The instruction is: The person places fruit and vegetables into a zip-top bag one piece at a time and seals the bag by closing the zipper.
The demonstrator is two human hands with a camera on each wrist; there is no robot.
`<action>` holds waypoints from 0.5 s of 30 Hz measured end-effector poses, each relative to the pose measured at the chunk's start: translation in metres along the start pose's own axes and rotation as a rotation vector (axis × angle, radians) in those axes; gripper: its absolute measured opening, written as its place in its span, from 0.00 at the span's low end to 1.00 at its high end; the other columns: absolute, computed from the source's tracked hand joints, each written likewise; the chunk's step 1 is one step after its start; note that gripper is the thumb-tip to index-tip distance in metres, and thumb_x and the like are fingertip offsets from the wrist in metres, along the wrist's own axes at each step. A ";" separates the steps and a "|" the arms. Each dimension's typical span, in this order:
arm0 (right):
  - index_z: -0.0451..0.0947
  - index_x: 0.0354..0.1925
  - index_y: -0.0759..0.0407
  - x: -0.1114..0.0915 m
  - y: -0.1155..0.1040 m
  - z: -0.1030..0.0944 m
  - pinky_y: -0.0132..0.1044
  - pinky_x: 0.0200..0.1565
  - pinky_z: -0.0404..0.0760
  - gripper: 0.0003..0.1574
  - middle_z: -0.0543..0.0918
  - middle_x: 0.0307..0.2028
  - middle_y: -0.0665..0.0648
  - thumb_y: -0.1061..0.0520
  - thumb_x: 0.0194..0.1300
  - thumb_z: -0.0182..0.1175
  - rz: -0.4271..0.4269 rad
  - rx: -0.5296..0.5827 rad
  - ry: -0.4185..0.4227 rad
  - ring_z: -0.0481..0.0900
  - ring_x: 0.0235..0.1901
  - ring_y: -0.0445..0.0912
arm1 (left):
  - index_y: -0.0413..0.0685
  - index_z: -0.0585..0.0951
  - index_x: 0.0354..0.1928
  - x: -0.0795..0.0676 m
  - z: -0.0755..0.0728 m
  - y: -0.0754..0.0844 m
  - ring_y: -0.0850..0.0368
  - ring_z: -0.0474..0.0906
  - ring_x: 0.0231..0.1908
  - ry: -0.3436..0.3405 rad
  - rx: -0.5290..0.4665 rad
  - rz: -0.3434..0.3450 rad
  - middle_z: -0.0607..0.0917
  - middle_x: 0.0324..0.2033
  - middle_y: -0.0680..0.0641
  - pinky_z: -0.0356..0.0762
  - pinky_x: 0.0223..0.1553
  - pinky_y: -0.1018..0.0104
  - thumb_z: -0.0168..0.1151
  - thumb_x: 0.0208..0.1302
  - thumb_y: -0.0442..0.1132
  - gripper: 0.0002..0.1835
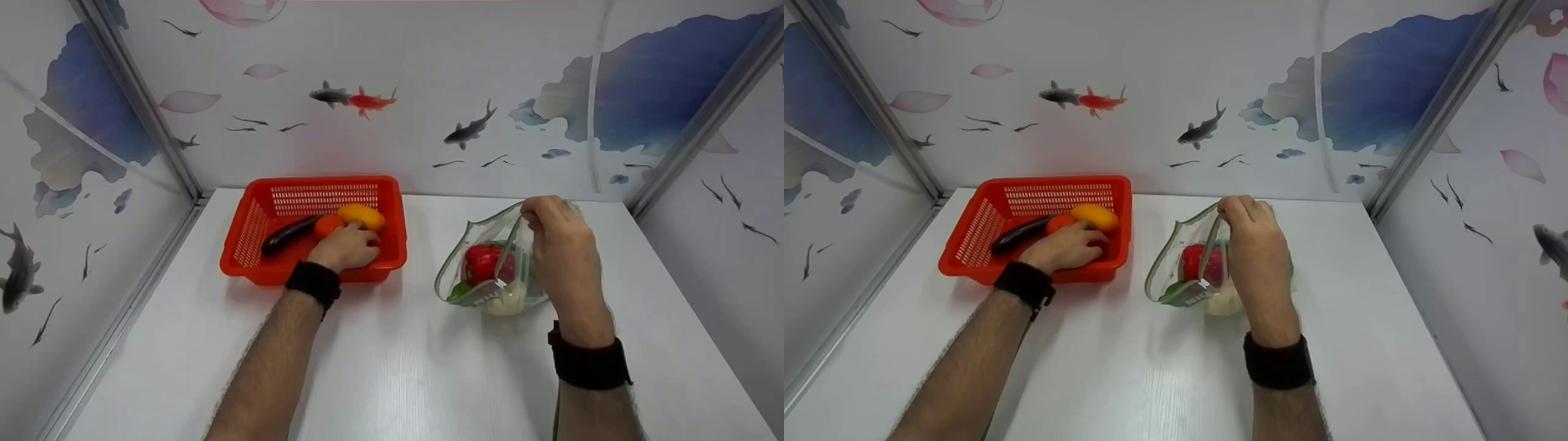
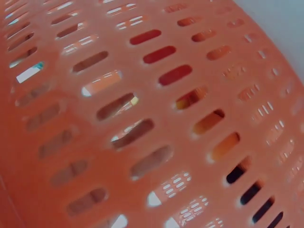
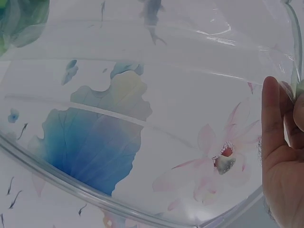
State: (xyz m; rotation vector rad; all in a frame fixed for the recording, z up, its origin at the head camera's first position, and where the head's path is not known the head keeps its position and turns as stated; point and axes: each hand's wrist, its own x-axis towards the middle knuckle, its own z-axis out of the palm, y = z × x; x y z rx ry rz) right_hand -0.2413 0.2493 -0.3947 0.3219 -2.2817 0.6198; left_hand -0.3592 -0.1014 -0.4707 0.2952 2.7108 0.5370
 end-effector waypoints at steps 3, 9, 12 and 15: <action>0.84 0.53 0.64 0.000 0.001 0.000 0.62 0.58 0.95 0.10 0.91 0.50 0.67 0.75 0.84 0.62 -0.013 -0.022 0.000 0.90 0.51 0.63 | 0.59 0.82 0.83 0.002 0.001 0.000 0.33 0.74 0.76 -0.014 -0.011 -0.011 0.67 0.87 0.39 0.74 0.87 0.34 0.56 0.89 0.54 0.28; 0.84 0.53 0.64 0.000 0.002 0.001 0.58 0.58 0.95 0.11 0.91 0.49 0.66 0.76 0.84 0.61 -0.025 -0.023 0.002 0.90 0.50 0.62 | 0.60 0.81 0.84 0.003 0.000 -0.001 0.32 0.75 0.76 -0.062 -0.039 -0.044 0.60 0.90 0.39 0.74 0.86 0.35 0.56 0.89 0.57 0.29; 0.84 0.53 0.64 0.000 0.002 0.001 0.57 0.57 0.95 0.11 0.91 0.49 0.66 0.76 0.84 0.61 -0.025 -0.016 0.005 0.90 0.50 0.61 | 0.60 0.80 0.84 0.004 -0.001 -0.002 0.33 0.73 0.78 -0.092 -0.068 -0.054 0.58 0.91 0.40 0.73 0.87 0.36 0.56 0.89 0.58 0.30; 0.84 0.52 0.64 -0.001 0.003 0.001 0.50 0.57 0.95 0.11 0.92 0.48 0.65 0.76 0.84 0.62 -0.024 -0.009 0.009 0.90 0.50 0.59 | 0.59 0.80 0.85 0.005 0.000 -0.002 0.34 0.70 0.80 -0.107 -0.089 -0.051 0.60 0.90 0.41 0.72 0.87 0.37 0.56 0.90 0.59 0.31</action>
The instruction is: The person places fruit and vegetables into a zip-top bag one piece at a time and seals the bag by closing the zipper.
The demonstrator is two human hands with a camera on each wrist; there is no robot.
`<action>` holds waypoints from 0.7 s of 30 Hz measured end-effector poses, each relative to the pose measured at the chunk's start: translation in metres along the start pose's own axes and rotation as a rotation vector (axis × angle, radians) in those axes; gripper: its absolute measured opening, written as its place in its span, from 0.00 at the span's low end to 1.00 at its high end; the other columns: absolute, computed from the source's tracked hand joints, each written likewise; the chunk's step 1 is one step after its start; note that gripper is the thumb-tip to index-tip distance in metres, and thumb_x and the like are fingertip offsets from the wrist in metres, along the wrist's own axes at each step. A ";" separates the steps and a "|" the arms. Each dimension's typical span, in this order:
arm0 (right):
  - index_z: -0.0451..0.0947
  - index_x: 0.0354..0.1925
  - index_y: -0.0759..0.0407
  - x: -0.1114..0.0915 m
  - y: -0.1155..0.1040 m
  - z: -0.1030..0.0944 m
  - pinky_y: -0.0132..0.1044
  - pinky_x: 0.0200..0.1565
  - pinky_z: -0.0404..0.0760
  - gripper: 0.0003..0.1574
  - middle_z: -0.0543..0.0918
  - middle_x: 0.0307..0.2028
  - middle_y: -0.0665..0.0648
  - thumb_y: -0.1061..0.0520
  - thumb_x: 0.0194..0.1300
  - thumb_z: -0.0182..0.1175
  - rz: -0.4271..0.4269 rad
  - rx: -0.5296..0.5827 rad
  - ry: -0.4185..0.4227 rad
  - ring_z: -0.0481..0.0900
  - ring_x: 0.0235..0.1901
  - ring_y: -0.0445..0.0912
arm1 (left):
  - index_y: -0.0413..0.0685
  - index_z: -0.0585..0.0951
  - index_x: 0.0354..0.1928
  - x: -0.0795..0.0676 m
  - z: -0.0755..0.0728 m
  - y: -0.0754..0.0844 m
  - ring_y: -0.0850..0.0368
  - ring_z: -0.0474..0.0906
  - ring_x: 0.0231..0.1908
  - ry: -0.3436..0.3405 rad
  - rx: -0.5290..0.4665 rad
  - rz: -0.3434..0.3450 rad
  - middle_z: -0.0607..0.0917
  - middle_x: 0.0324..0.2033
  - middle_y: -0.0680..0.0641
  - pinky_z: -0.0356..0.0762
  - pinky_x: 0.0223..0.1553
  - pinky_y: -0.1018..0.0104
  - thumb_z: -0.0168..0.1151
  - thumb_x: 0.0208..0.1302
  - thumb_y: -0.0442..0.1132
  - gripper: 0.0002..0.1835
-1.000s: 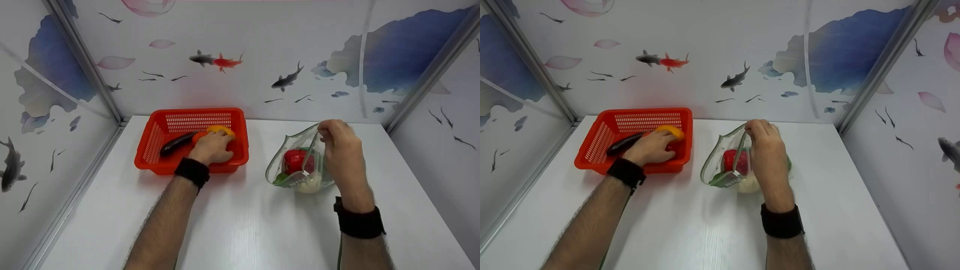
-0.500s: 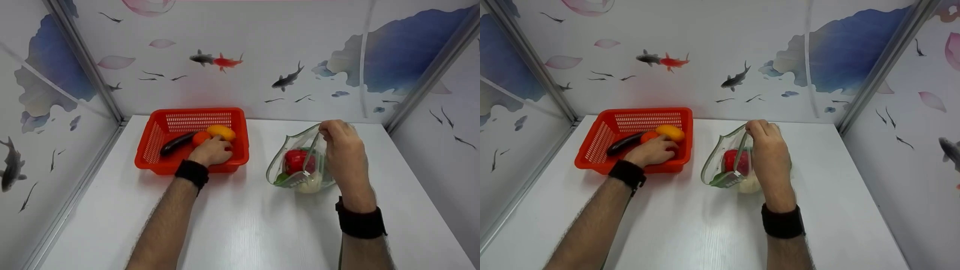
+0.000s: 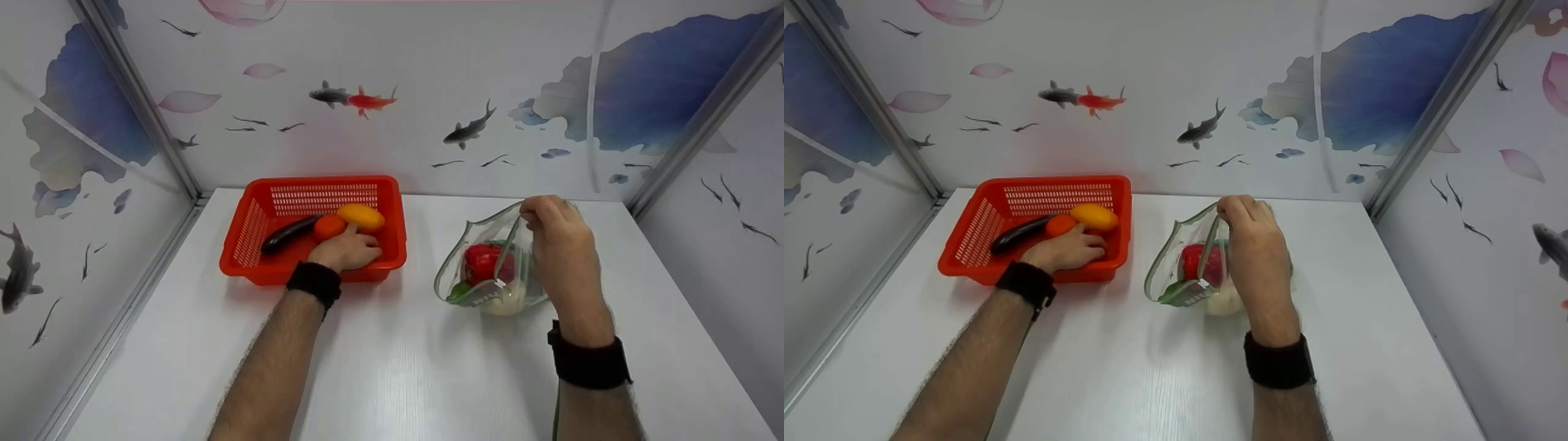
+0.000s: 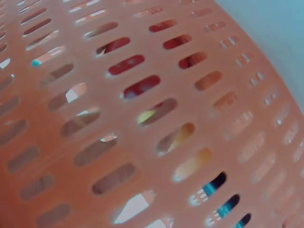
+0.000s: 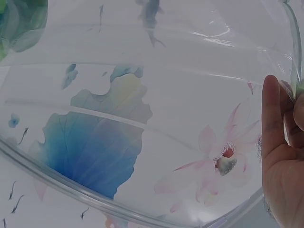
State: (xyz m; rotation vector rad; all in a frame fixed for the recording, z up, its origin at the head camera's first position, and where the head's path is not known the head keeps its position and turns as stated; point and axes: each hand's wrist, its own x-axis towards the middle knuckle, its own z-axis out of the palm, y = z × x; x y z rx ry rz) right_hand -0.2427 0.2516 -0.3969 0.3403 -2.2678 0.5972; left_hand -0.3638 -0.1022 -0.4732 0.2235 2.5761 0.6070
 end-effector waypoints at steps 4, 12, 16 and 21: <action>0.84 0.52 0.63 0.000 0.001 0.000 0.21 0.58 0.85 0.11 0.91 0.48 0.64 0.75 0.84 0.61 -0.002 0.014 0.004 0.90 0.50 0.58 | 0.58 0.82 0.83 0.000 0.001 -0.001 0.37 0.71 0.78 0.020 -0.017 -0.007 0.65 0.86 0.42 0.74 0.85 0.40 0.56 0.90 0.59 0.29; 0.84 0.53 0.64 0.000 0.001 0.000 0.06 0.59 0.71 0.11 0.91 0.48 0.65 0.76 0.84 0.62 0.014 0.023 -0.006 0.91 0.51 0.59 | 0.59 0.85 0.79 -0.002 0.002 -0.001 0.39 0.74 0.72 0.076 -0.013 -0.008 0.73 0.77 0.43 0.77 0.82 0.43 0.58 0.91 0.55 0.25; 0.84 0.53 0.65 0.001 0.000 -0.001 0.08 0.60 0.76 0.09 0.91 0.48 0.65 0.75 0.84 0.63 0.014 0.029 -0.005 0.92 0.50 0.58 | 0.59 0.85 0.78 -0.004 0.003 0.001 0.38 0.78 0.69 0.135 0.028 0.038 0.73 0.77 0.41 0.80 0.79 0.41 0.61 0.91 0.52 0.23; 0.85 0.52 0.64 0.001 0.000 -0.001 0.35 0.59 0.92 0.08 0.91 0.47 0.65 0.74 0.84 0.63 0.013 0.026 0.000 0.92 0.50 0.58 | 0.61 0.85 0.78 -0.007 0.004 0.005 0.37 0.83 0.63 0.223 0.115 0.088 0.73 0.77 0.38 0.84 0.79 0.40 0.68 0.89 0.49 0.22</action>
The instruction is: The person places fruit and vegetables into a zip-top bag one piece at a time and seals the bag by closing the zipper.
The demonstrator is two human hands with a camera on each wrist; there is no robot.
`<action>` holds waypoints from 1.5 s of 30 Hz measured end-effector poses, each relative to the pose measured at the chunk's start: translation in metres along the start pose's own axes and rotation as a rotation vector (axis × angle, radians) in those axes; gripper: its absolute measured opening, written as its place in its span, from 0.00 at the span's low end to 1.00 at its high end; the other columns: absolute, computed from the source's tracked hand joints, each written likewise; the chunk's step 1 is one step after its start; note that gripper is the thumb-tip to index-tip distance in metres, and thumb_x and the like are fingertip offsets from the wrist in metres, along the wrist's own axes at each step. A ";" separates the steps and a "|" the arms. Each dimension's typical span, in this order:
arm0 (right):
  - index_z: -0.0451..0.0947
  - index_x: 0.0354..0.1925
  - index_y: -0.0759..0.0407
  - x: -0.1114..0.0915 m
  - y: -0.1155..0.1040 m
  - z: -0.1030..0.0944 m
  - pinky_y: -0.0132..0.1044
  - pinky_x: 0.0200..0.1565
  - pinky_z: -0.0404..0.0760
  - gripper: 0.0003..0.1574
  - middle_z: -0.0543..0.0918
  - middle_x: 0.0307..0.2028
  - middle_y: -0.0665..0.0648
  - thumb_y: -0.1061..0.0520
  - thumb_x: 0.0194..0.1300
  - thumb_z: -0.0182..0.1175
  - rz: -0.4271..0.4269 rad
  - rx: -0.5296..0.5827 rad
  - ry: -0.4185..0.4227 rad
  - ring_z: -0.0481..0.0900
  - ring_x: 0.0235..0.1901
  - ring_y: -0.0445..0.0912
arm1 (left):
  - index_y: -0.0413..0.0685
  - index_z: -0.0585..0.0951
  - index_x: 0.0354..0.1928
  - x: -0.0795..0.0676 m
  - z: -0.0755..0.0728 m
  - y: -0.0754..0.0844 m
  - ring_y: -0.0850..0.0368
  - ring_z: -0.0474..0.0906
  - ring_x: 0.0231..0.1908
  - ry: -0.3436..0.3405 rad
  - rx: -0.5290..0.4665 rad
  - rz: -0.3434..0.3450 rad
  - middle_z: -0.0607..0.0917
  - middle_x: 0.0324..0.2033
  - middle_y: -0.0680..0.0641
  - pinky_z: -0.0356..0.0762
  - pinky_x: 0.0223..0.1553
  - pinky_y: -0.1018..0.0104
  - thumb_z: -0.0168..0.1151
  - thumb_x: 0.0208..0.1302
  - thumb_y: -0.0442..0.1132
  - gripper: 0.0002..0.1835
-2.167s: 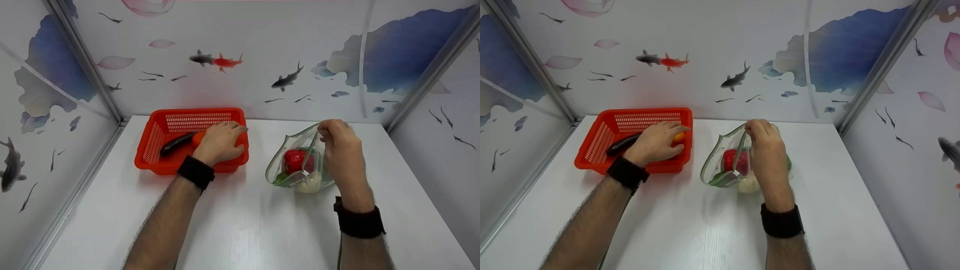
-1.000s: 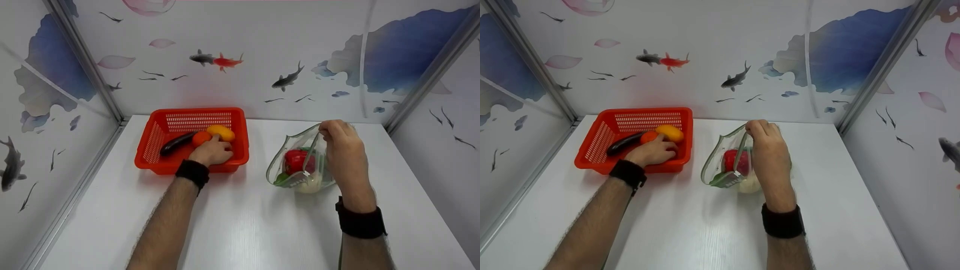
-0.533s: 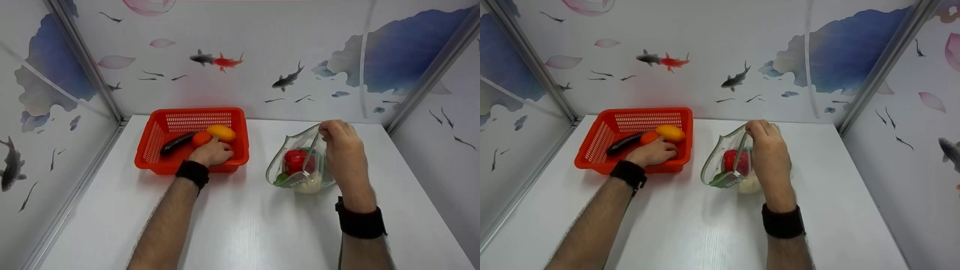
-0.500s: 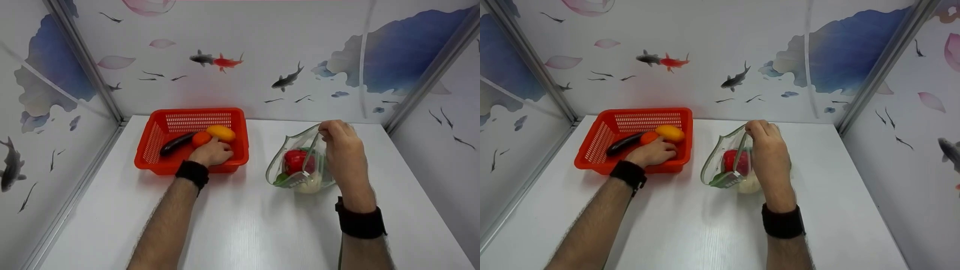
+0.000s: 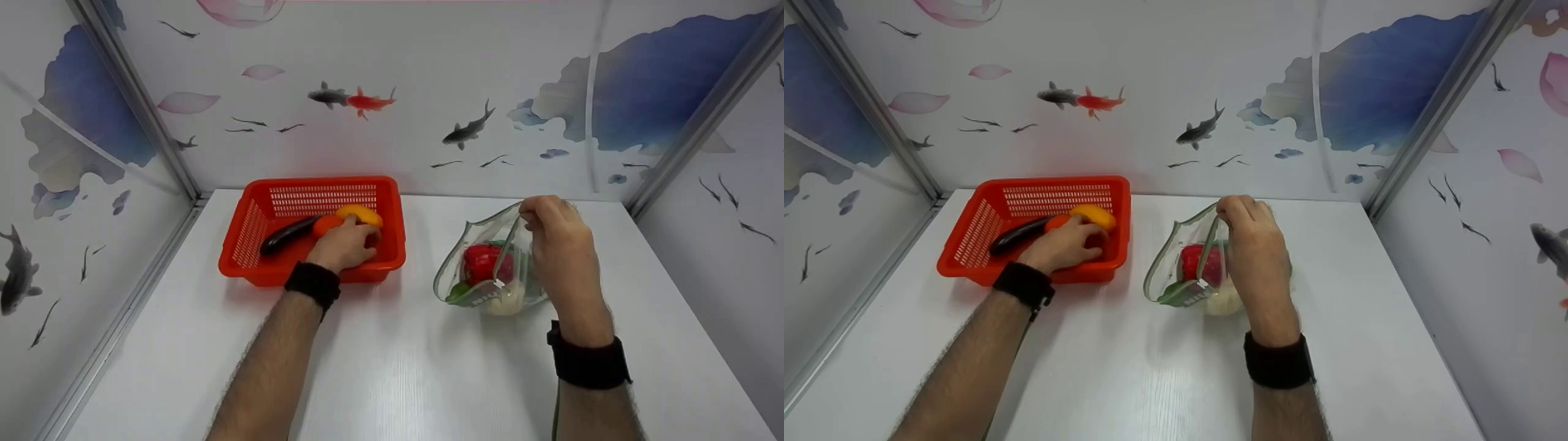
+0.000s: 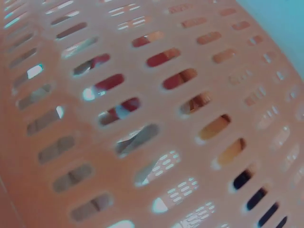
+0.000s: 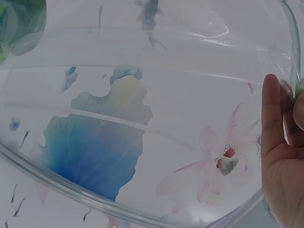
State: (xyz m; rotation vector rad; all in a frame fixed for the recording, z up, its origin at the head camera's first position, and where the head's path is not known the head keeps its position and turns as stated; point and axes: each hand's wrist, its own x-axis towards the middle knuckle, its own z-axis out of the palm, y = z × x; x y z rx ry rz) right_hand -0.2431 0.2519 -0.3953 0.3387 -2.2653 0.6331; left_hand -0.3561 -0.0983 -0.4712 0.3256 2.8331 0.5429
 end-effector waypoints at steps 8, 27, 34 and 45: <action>0.84 0.52 0.65 0.000 0.001 0.001 0.03 0.59 0.67 0.09 0.90 0.47 0.66 0.75 0.84 0.62 -0.002 0.022 0.004 0.92 0.50 0.58 | 0.60 0.84 0.76 -0.004 -0.001 0.003 0.37 0.87 0.58 0.069 0.065 0.049 0.76 0.73 0.36 0.87 0.77 0.39 0.69 0.88 0.40 0.21; 0.84 0.53 0.67 0.000 0.000 0.000 0.00 0.59 0.62 0.09 0.91 0.47 0.68 0.76 0.84 0.62 -0.001 0.039 -0.007 0.93 0.48 0.60 | 0.68 0.78 0.84 -0.005 -0.009 0.004 0.34 0.82 0.68 0.086 -0.008 0.047 0.72 0.77 0.37 0.88 0.77 0.37 0.72 0.86 0.45 0.31; 0.84 0.53 0.67 0.001 0.000 0.000 0.01 0.60 0.62 0.10 0.91 0.48 0.67 0.76 0.84 0.61 0.010 0.039 -0.016 0.93 0.49 0.59 | 0.67 0.77 0.84 -0.010 -0.016 0.012 0.35 0.83 0.68 0.108 0.003 0.080 0.72 0.74 0.38 0.89 0.76 0.36 0.72 0.86 0.44 0.30; 0.84 0.54 0.66 0.000 -0.001 -0.001 0.44 0.58 0.94 0.09 0.91 0.49 0.67 0.75 0.85 0.61 0.018 0.018 -0.024 0.93 0.50 0.59 | 0.68 0.80 0.83 -0.021 -0.027 0.036 0.38 0.88 0.64 0.226 0.049 0.223 0.73 0.81 0.36 0.92 0.72 0.38 0.72 0.86 0.44 0.29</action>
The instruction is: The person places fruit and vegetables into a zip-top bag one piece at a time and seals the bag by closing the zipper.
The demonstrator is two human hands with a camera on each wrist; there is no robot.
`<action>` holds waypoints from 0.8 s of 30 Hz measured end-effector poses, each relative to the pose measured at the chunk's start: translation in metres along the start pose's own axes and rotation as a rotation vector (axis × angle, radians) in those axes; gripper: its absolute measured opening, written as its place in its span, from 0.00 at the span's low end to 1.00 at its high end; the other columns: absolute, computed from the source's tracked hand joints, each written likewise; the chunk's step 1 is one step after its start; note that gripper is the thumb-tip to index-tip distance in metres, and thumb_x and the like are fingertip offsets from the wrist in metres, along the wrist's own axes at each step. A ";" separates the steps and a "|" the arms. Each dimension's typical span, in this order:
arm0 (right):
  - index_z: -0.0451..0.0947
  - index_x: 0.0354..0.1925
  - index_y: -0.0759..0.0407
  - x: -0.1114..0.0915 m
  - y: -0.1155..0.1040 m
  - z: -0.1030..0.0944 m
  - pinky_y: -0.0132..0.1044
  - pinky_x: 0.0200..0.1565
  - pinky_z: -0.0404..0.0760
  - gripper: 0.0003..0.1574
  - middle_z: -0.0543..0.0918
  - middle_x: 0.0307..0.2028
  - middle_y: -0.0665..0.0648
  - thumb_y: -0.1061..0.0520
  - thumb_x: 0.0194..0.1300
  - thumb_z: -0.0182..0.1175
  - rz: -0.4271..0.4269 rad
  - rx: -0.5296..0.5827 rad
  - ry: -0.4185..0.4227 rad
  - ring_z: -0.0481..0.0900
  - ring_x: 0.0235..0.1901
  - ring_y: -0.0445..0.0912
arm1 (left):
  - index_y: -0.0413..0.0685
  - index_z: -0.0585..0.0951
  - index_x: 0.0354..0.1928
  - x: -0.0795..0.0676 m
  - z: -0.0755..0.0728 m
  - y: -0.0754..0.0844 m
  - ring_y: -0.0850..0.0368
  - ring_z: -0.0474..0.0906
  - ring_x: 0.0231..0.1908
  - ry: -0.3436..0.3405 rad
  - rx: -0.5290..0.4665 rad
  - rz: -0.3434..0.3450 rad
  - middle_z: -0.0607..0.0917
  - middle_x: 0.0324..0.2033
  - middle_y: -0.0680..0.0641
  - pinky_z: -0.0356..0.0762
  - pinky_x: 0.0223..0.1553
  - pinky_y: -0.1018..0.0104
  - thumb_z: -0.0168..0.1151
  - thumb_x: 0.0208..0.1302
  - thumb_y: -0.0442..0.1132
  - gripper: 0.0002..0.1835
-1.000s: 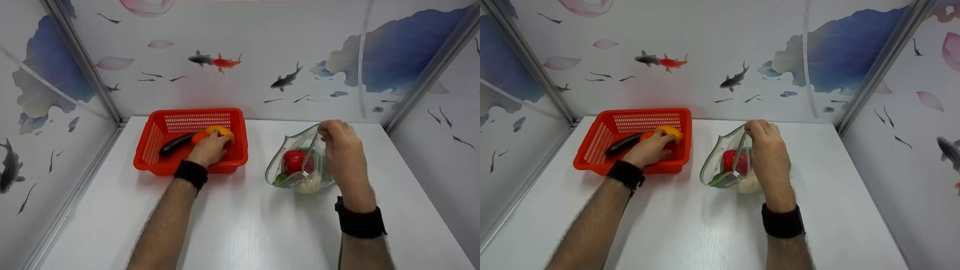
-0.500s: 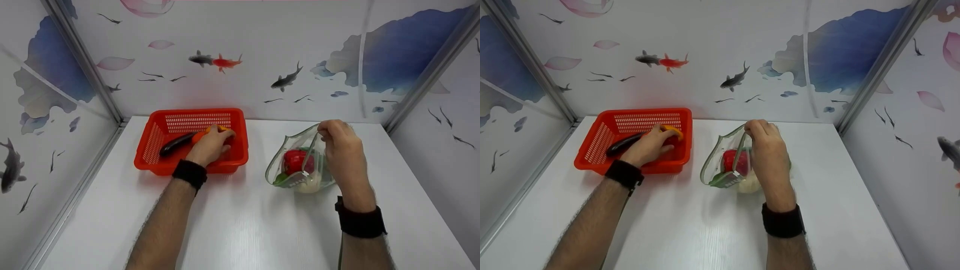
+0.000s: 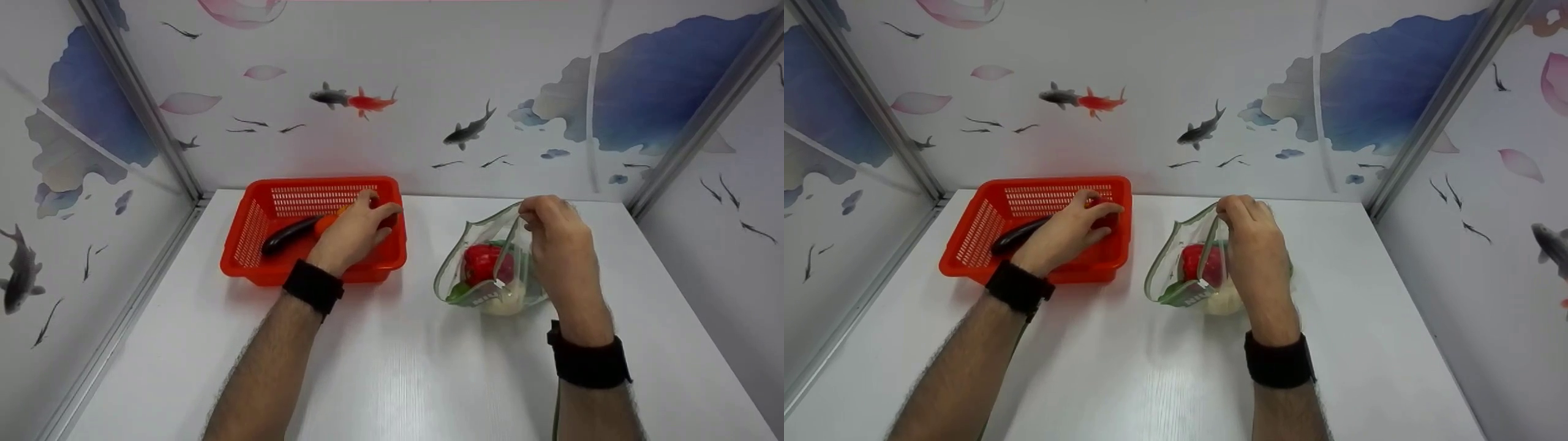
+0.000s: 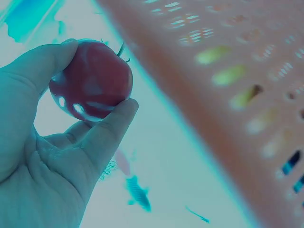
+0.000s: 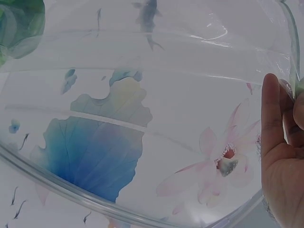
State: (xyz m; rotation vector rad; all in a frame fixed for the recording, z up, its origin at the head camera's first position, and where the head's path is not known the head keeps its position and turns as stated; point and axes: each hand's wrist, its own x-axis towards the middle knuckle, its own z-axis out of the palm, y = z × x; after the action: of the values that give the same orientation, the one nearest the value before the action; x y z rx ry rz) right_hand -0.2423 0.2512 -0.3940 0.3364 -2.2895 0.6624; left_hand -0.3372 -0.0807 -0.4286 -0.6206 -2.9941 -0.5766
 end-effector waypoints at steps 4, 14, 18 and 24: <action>0.84 0.54 0.67 0.000 0.000 0.000 0.56 0.56 0.94 0.09 0.91 0.48 0.68 0.75 0.85 0.60 -0.002 0.002 0.002 0.93 0.50 0.59 | 0.67 0.79 0.85 -0.002 -0.005 0.010 0.39 0.86 0.70 0.037 -0.009 0.056 0.75 0.79 0.39 0.91 0.74 0.41 0.73 0.85 0.43 0.32; 0.84 0.53 0.67 0.001 0.001 0.001 0.17 0.58 0.85 0.08 0.91 0.47 0.66 0.74 0.86 0.60 -0.013 0.010 0.011 0.93 0.49 0.59 | 0.51 0.75 0.85 -0.015 -0.022 0.040 0.41 0.82 0.78 0.134 -0.069 0.207 0.79 0.79 0.40 0.88 0.78 0.45 0.78 0.81 0.40 0.36; 0.84 0.52 0.67 0.001 0.001 0.002 0.04 0.57 0.67 0.09 0.91 0.46 0.67 0.74 0.86 0.60 -0.024 0.015 0.021 0.93 0.48 0.59 | 0.50 0.77 0.84 -0.020 -0.026 0.053 0.43 0.82 0.78 0.174 -0.114 0.260 0.80 0.79 0.42 0.88 0.77 0.47 0.82 0.78 0.41 0.38; 0.84 0.52 0.67 0.000 0.002 0.002 0.02 0.57 0.64 0.10 0.90 0.45 0.68 0.76 0.85 0.59 -0.028 0.027 0.032 0.93 0.47 0.60 | 0.47 0.79 0.81 -0.028 -0.029 0.068 0.44 0.85 0.76 0.256 -0.145 0.389 0.85 0.77 0.42 0.89 0.77 0.51 0.84 0.75 0.42 0.37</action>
State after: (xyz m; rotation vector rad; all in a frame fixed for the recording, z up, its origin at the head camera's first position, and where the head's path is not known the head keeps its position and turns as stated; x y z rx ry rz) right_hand -0.2444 0.2516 -0.3960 0.3677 -2.2432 0.6801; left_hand -0.2867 -0.0438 -0.3804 -1.0200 -2.5169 -0.7762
